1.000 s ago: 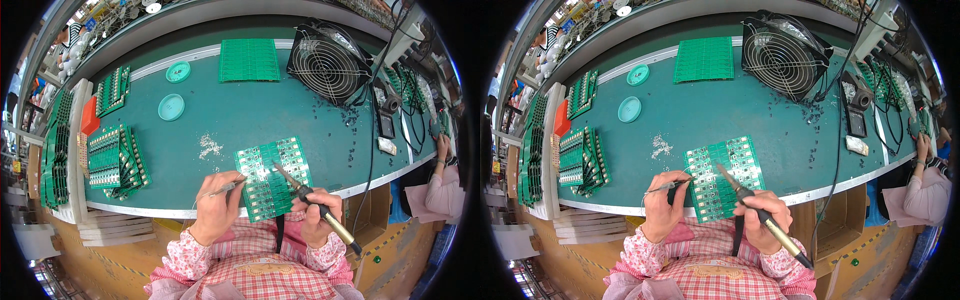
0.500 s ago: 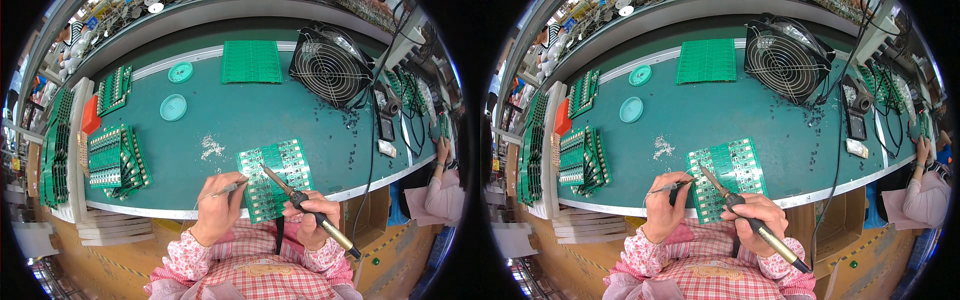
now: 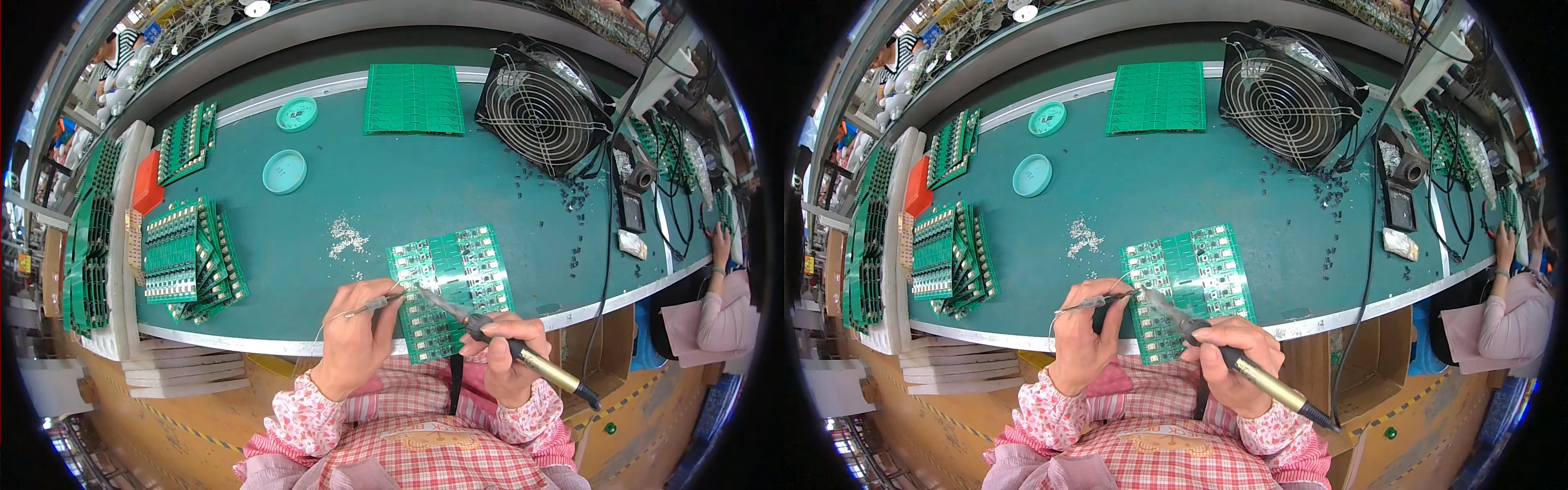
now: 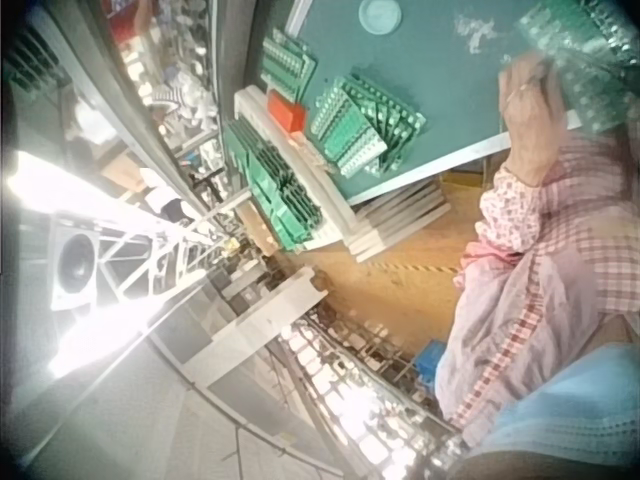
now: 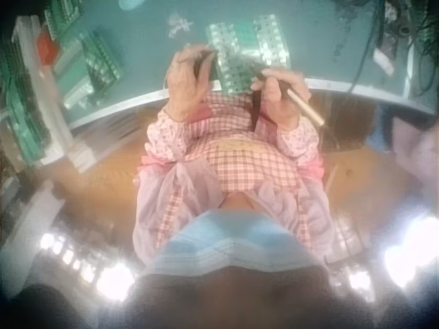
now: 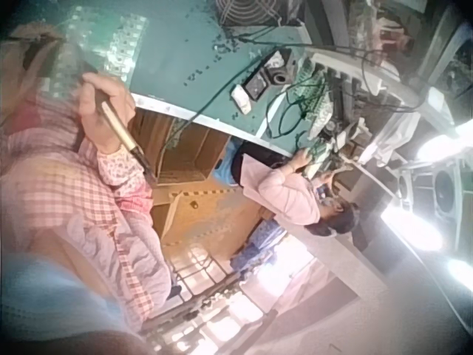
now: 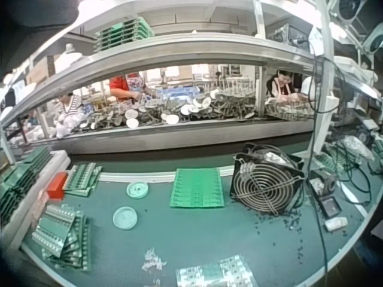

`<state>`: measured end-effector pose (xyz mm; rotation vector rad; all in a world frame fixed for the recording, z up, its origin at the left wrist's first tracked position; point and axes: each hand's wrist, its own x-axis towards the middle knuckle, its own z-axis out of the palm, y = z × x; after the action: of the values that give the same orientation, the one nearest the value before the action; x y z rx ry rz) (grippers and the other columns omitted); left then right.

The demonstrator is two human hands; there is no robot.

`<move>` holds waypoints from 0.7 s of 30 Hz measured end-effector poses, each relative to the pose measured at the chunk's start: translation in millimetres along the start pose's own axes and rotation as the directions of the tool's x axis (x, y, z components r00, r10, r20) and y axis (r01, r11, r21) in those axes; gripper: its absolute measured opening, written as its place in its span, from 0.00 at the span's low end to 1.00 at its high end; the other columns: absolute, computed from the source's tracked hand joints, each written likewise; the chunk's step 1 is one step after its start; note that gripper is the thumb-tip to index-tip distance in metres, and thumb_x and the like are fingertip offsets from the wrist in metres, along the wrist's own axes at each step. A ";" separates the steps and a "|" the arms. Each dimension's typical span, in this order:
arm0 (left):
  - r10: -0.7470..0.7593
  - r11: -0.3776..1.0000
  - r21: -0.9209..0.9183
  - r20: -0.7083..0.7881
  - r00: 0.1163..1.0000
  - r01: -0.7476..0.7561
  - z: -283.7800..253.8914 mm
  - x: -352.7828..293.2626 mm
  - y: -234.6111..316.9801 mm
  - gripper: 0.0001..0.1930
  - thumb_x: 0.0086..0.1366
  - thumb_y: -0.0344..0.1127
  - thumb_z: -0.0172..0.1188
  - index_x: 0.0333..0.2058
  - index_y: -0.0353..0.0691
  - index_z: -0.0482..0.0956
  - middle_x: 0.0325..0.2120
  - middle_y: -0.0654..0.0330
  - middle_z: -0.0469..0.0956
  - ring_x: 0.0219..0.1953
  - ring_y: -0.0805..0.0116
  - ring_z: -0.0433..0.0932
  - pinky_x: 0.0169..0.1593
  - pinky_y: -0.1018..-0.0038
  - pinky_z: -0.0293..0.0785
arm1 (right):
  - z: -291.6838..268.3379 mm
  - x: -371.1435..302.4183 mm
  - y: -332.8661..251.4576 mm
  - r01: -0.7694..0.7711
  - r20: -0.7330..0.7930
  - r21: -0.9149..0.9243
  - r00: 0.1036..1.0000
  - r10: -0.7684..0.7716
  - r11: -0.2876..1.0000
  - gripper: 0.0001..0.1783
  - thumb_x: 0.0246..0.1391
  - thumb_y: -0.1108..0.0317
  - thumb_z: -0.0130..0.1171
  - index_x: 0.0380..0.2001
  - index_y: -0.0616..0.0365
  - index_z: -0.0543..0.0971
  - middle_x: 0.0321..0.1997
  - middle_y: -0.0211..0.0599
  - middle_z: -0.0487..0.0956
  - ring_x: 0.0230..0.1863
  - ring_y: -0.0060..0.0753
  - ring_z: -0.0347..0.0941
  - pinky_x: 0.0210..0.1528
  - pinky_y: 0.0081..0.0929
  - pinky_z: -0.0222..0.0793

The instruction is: The person solders electronic components onto a circuit board panel using a soldering iron and solder wire by hand.

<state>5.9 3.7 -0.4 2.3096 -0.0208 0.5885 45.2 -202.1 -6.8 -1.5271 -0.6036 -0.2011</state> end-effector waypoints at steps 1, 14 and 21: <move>-0.002 1.000 -0.001 0.000 1.000 0.002 0.0 0.1 0.2 0.13 0.57 0.18 0.63 0.41 0.36 0.77 0.37 0.54 0.82 0.37 0.56 0.80 0.42 0.67 0.74 | -0.1 -1.2 0.1 -0.052 0.003 -0.014 0.999 0.052 0.999 0.06 0.60 0.71 0.61 0.38 0.61 0.76 0.23 0.37 0.84 0.26 0.30 0.83 0.36 0.28 0.79; -0.003 1.000 -0.009 0.005 1.000 0.003 0.9 0.4 -0.7 0.11 0.58 0.19 0.63 0.40 0.35 0.78 0.37 0.55 0.82 0.37 0.56 0.79 0.42 0.67 0.74 | 8.7 1.3 -3.2 -0.200 0.030 -0.103 0.979 0.204 0.974 0.05 0.57 0.73 0.63 0.36 0.60 0.78 0.25 0.35 0.83 0.26 0.27 0.83 0.30 0.22 0.77; -0.004 1.000 -0.019 -0.001 1.000 0.004 0.3 1.0 -0.3 0.10 0.58 0.20 0.63 0.39 0.35 0.78 0.37 0.56 0.82 0.36 0.55 0.79 0.41 0.66 0.73 | 9.3 -2.2 -0.5 -0.136 0.047 -0.117 0.989 0.142 0.984 0.06 0.57 0.73 0.63 0.37 0.61 0.78 0.25 0.37 0.84 0.27 0.29 0.83 0.32 0.24 0.77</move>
<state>7.0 3.9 -0.4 2.2903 -0.0211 0.5852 41.0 -193.7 -8.0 -1.6832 -0.5341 -0.0875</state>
